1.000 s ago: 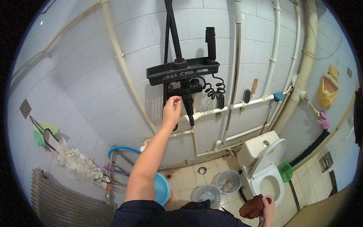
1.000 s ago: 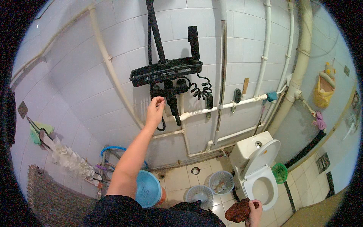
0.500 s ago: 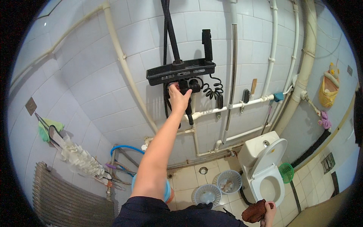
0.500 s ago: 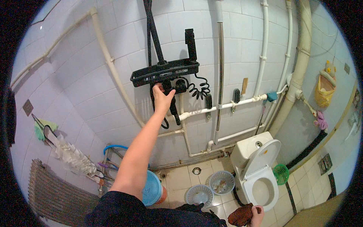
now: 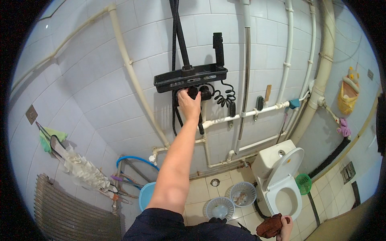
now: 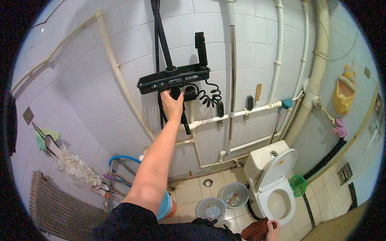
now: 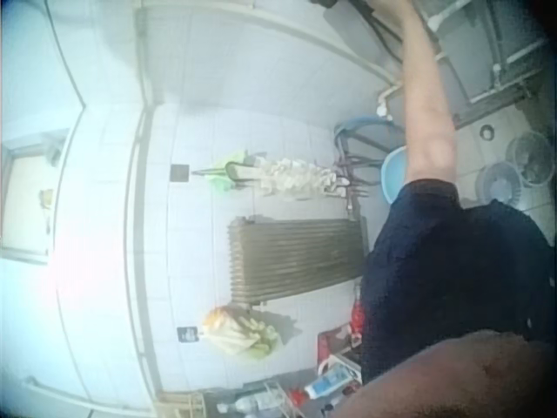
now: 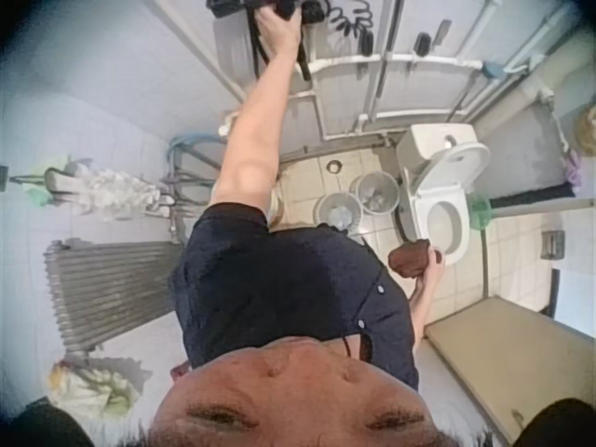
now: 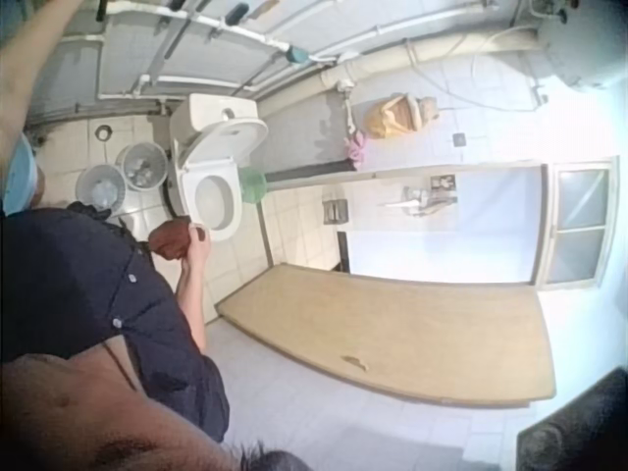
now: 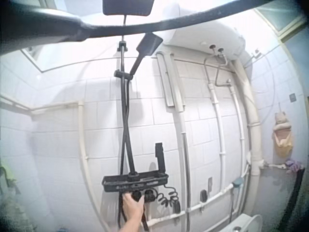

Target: The person organizes cleaning supplies on a bathroom shelf, then retrieves a blue cloth and a plastic basket. They fill the basket with water from a wall-mounted tap and proceed to wash the cloth by hand, scrubbing and rinsing it repeatedly in the basket.

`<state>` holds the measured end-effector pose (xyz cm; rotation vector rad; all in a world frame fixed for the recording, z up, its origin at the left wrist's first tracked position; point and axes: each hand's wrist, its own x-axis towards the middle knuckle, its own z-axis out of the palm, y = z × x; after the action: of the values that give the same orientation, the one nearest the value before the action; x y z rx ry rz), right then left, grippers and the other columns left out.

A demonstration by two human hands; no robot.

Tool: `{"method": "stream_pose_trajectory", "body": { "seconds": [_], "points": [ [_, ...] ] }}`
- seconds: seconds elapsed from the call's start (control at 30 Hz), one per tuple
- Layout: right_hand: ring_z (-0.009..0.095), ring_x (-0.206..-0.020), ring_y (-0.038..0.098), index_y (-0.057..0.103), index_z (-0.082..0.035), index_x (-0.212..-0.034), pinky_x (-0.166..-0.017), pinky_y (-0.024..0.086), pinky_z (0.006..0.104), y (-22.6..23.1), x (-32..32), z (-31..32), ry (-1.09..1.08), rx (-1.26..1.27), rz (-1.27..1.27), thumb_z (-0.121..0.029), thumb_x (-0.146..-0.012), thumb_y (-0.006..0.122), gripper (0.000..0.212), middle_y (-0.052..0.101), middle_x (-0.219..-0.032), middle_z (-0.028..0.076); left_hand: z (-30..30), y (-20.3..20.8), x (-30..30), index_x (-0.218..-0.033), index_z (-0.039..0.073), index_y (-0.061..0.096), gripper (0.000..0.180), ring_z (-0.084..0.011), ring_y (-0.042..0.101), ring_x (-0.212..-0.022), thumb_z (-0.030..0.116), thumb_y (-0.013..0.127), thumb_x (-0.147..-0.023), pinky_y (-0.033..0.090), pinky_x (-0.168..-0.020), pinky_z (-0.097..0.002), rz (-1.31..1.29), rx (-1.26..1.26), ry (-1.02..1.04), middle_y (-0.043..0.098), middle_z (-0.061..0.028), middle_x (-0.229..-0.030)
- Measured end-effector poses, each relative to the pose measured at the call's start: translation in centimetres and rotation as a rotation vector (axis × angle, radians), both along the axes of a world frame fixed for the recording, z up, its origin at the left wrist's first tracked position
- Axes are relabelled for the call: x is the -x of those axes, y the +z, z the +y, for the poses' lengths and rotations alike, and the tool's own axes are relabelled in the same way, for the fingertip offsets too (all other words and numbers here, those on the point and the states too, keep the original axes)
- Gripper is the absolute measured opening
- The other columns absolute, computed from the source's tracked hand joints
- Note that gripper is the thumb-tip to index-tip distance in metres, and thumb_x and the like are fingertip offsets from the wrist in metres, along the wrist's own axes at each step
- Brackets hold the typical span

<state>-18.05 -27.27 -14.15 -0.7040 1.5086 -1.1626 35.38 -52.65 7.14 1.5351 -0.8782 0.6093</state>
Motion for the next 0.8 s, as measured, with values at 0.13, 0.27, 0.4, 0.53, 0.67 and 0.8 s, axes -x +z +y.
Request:
{"method": "stream_pose_trajectory", "body": {
  "seconds": [0.13, 0.27, 0.4, 0.53, 0.67, 0.8],
  "points": [
    [0.013, -0.069, 0.052, 0.053, -0.004, -0.086, -0.062, 0.044, 0.0257, -2.0, 0.4, -0.4, -0.028, 0.146, -0.096, -0.006, -0.083, 0.059, 0.007, 0.054, -0.078, 0.003, 0.3, 0.0, -0.5, -0.098, 0.004, 0.051, 0.041, -0.0345, 0.049, -0.099, 0.016, 0.074, -0.067, 0.040, -0.086, -0.0426, -0.159, 0.025, 0.034, 0.051, -0.0143, -0.103],
    [0.013, -0.069, 0.052, 0.053, -0.003, -0.087, -0.064, 0.044, 0.0259, -2.0, 0.0, -0.3, -0.037, 0.153, -0.095, -0.006, -0.083, 0.058, 0.007, 0.053, -0.079, 0.004, 0.6, -0.5, -2.6, -0.107, 0.007, 0.054, 0.044, -0.0341, 0.048, -0.104, 0.013, 0.072, -0.067, 0.040, -0.089, -0.0422, -0.369, -0.024, 0.008, 0.052, -0.0123, -0.107],
    [0.023, -0.087, 0.057, 0.057, -0.002, -0.102, -0.073, 0.049, 0.0337, -0.2, -0.7, 0.2, -0.034, -0.034, -0.055, -0.016, -0.083, 0.064, 0.025, 0.058, -0.098, 0.013, 2.0, 0.3, -4.2, -0.119, 0.010, 0.054, 0.051, -0.0340, 0.045, -0.112, 0.008, 0.069, -0.070, 0.038, -0.096, -0.0417, -0.463, -0.156, -0.215, 0.052, -0.0094, -0.119],
    [0.020, -0.082, 0.055, 0.055, -0.003, -0.099, -0.071, 0.048, 0.0318, -0.4, -1.0, 0.2, 0.003, 0.035, -0.080, -0.014, -0.083, 0.062, 0.021, 0.057, -0.092, 0.010, 3.0, 1.6, -4.9, -0.118, 0.010, 0.055, 0.047, -0.0343, 0.043, -0.116, 0.008, 0.069, -0.072, 0.037, -0.098, -0.0412, -0.556, -0.250, -0.269, 0.050, -0.0079, -0.124],
    [0.014, -0.072, 0.053, 0.052, -0.003, -0.088, -0.067, 0.045, 0.0272, -1.7, -1.3, -0.1, 0.003, 0.132, -0.109, -0.006, -0.083, 0.058, 0.009, 0.053, -0.080, 0.005, 3.2, 1.8, -4.5, -0.117, 0.011, 0.055, 0.047, -0.0344, 0.043, -0.115, 0.007, 0.068, -0.072, 0.038, -0.097, -0.0416, -0.567, -0.282, -0.246, 0.050, -0.0080, -0.124],
    [0.015, -0.072, 0.053, 0.052, -0.002, -0.089, -0.067, 0.046, 0.0277, -2.4, -1.4, -0.3, -0.007, 0.143, -0.134, -0.006, -0.082, 0.057, 0.009, 0.053, -0.081, 0.005, 3.0, 1.8, -4.7, -0.122, 0.013, 0.052, 0.046, -0.0346, 0.045, -0.111, 0.011, 0.066, -0.077, 0.041, -0.093, -0.0427, -0.633, -0.307, -0.198, 0.051, -0.0108, -0.121]
  ]
}}
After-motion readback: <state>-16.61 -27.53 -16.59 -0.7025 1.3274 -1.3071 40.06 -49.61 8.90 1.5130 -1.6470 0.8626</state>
